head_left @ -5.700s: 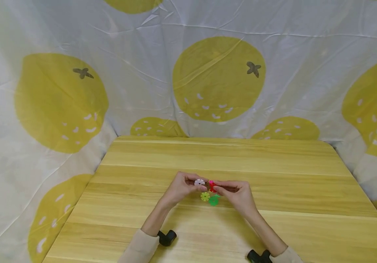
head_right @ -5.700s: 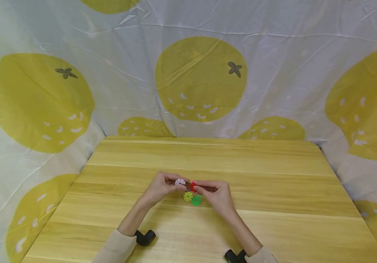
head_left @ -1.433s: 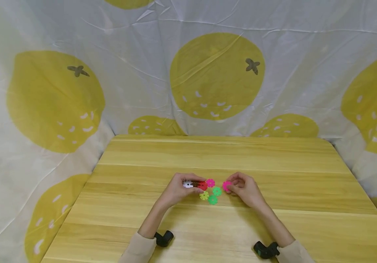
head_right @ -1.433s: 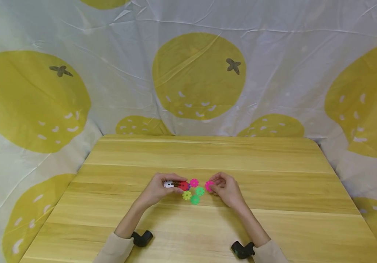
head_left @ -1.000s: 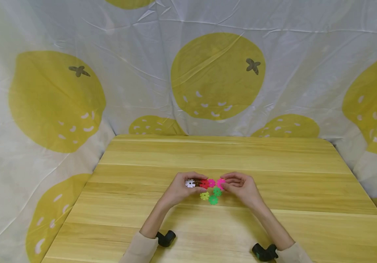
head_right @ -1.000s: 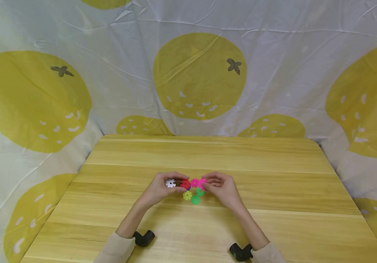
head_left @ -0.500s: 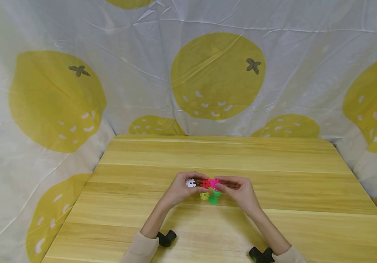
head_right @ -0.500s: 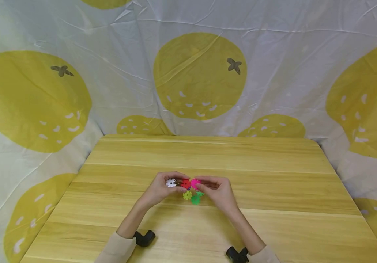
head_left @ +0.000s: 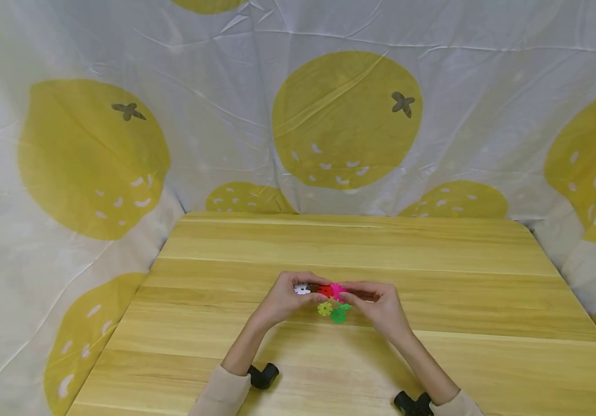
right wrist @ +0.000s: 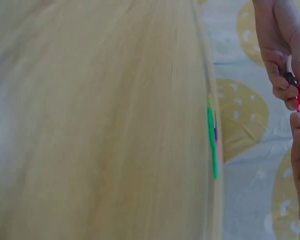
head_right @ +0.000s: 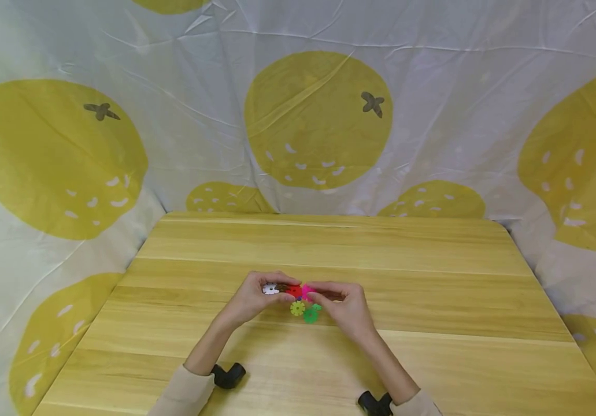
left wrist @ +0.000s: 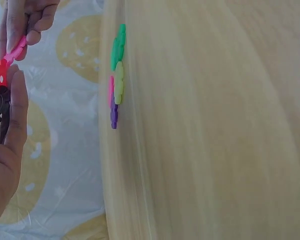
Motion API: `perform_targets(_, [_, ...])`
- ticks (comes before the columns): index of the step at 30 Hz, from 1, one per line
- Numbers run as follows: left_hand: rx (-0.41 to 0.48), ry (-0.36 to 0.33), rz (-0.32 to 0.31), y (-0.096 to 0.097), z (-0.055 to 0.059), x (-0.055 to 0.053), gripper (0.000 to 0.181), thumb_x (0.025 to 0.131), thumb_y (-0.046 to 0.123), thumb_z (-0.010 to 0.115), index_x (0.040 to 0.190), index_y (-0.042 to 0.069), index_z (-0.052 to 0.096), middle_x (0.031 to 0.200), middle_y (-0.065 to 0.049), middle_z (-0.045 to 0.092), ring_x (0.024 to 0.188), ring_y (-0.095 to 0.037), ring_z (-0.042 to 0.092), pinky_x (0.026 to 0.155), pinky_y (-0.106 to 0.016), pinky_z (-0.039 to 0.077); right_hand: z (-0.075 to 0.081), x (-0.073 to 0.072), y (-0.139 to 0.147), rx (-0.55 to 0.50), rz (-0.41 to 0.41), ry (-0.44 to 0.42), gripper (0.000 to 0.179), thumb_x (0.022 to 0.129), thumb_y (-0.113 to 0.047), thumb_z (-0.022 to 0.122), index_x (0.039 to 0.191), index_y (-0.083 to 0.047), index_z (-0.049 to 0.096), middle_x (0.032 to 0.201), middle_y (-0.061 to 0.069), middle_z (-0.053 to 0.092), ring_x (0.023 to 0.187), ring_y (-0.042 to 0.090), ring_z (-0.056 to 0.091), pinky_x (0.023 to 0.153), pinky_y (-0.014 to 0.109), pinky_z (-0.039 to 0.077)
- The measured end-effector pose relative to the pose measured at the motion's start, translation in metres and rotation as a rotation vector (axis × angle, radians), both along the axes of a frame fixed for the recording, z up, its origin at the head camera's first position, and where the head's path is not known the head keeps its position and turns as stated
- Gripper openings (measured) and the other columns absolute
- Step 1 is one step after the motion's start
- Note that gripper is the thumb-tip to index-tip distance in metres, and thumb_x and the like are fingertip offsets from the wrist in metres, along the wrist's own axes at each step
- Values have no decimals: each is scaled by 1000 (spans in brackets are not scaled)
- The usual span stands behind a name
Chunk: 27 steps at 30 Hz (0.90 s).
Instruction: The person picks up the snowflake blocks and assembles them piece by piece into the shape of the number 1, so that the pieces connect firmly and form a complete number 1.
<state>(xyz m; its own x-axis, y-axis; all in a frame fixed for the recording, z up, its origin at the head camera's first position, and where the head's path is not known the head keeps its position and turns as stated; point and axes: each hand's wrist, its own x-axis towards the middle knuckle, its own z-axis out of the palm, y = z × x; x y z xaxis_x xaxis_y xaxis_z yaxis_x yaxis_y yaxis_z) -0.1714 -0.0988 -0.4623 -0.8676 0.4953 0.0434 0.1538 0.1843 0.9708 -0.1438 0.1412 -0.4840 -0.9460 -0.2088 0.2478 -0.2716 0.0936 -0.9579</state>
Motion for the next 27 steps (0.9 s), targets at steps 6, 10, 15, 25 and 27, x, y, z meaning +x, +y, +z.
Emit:
perform_targets(6, [22, -11, -11, -1, 1, 0, 28, 90, 14, 81, 117, 8, 79, 114, -14, 76, 100, -17, 69, 85, -24, 58, 0, 1, -2, 4, 9, 50, 17, 92, -6, 77, 108, -2, 81, 103, 17, 80, 90, 9, 75, 77, 25, 61])
perform_targets(10, [50, -15, -17, -1, 1, 0, 29, 90, 15, 80, 117, 6, 78, 115, -15, 76, 101, -17, 69, 87, -25, 58, 3, 2, -3, -5, 9, 70, 16, 92, -5, 77, 106, -1, 81, 101, 17, 80, 89, 10, 76, 76, 25, 62])
perform_targets(15, [63, -28, -18, 1, 2, -1, 29, 90, 17, 81, 117, 5, 79, 112, -12, 77, 100, -16, 70, 86, -26, 58, 5, 3, -5, -15, 3, 97, 16, 90, -2, 77, 105, 0, 81, 97, 18, 80, 86, 10, 76, 74, 25, 61])
perform_targets(25, [112, -65, -36, 4, 9, -1, 29, 92, 15, 78, 118, 2, 77, 115, -16, 75, 98, -13, 72, 85, -27, 60, 7, 1, -5, -41, 5, 115, 17, 90, 1, 76, 107, 3, 80, 100, 21, 79, 85, 8, 75, 71, 27, 62])
perform_targets(27, [134, -74, -37, 3, 10, -1, 29, 93, 13, 78, 118, 0, 76, 116, -19, 75, 95, -13, 73, 84, -27, 61, 8, 0, -6, -49, 12, 112, 18, 91, 1, 75, 108, 4, 79, 101, 22, 78, 86, 8, 76, 72, 29, 63])
